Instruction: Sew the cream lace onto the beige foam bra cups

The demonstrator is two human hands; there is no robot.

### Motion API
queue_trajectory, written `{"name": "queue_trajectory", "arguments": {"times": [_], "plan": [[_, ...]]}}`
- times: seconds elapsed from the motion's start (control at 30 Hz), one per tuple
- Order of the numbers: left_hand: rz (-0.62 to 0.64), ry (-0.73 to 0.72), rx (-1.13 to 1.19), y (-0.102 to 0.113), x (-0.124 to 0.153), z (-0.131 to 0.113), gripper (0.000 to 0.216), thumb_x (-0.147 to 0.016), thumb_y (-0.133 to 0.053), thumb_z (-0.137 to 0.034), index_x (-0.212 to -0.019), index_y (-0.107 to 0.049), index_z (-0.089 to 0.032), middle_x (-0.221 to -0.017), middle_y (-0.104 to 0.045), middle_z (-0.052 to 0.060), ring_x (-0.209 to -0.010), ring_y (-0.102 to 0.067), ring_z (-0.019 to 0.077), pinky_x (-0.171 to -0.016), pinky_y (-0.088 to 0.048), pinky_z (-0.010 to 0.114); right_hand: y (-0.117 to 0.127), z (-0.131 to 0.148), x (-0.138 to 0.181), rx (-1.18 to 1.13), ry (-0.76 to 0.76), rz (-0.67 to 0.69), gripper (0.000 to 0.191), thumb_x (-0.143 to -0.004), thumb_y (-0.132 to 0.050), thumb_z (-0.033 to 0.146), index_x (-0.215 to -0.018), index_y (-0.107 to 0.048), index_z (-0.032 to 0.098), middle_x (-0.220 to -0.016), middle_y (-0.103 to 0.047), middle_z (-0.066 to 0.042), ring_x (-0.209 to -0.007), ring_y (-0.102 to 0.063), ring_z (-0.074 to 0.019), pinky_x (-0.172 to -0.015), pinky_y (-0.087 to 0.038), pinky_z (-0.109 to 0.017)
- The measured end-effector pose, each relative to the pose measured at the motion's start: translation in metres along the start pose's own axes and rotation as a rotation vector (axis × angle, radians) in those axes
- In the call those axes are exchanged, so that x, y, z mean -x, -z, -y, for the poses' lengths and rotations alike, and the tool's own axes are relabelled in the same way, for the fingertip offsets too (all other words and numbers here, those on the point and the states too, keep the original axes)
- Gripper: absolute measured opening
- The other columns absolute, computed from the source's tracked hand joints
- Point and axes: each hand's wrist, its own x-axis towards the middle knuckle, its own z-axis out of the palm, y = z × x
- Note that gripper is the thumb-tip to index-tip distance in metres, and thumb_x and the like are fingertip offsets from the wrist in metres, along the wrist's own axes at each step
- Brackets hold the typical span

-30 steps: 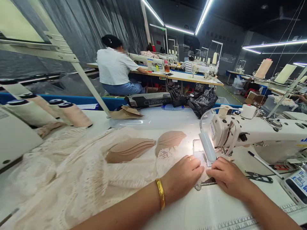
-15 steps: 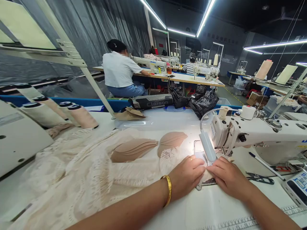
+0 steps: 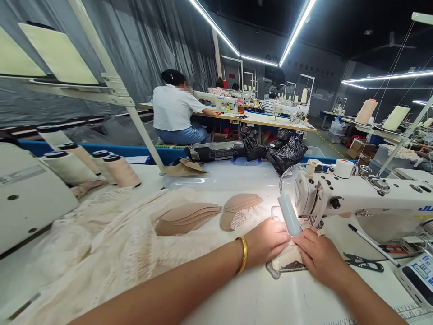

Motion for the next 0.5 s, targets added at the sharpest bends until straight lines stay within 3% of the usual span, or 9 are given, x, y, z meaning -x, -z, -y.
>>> {"name": "queue_trajectory", "arguments": {"times": [0.2,0.37,0.5], "plan": [[0.022,-0.025,0.011,0.0003,0.0000,0.0061,0.024,-0.102,-0.046,-0.022,-0.095,-0.069,-0.019,-0.092,-0.070,0.007,-0.084,-0.063,0.0222,-0.080,-0.048,0.036,0.0022,0.0019,-0.0018,-0.010,0.015,-0.012,0.030,-0.097,-0.046,0.007,-0.117,-0.062,0.024,-0.091,-0.061,-0.006,-0.079,-0.057,-0.0231,-0.059,-0.038,-0.031],[0.064,0.036,-0.001,0.0001,-0.0020,0.0079,0.021,-0.101,-0.049,-0.020,-0.098,-0.070,-0.019,-0.098,-0.071,0.008,-0.092,-0.064,0.0229,-0.087,-0.049,0.036,0.0017,0.0019,-0.0029,-0.023,0.018,-0.029,0.028,-0.098,-0.044,0.008,-0.112,-0.063,0.022,-0.088,-0.060,-0.006,-0.078,-0.056,-0.0233,-0.060,-0.040,-0.032],[0.085,0.111,-0.033,0.0020,-0.0057,0.0084,0.015,-0.097,-0.057,-0.021,-0.089,-0.069,-0.018,-0.097,-0.069,0.009,-0.096,-0.062,0.0256,-0.089,-0.048,0.038,-0.0003,-0.0012,-0.0015,-0.030,0.014,-0.035,0.027,-0.098,-0.041,0.008,-0.106,-0.063,0.021,-0.086,-0.059,-0.006,-0.077,-0.055,-0.0229,-0.061,-0.039,-0.032]]}}
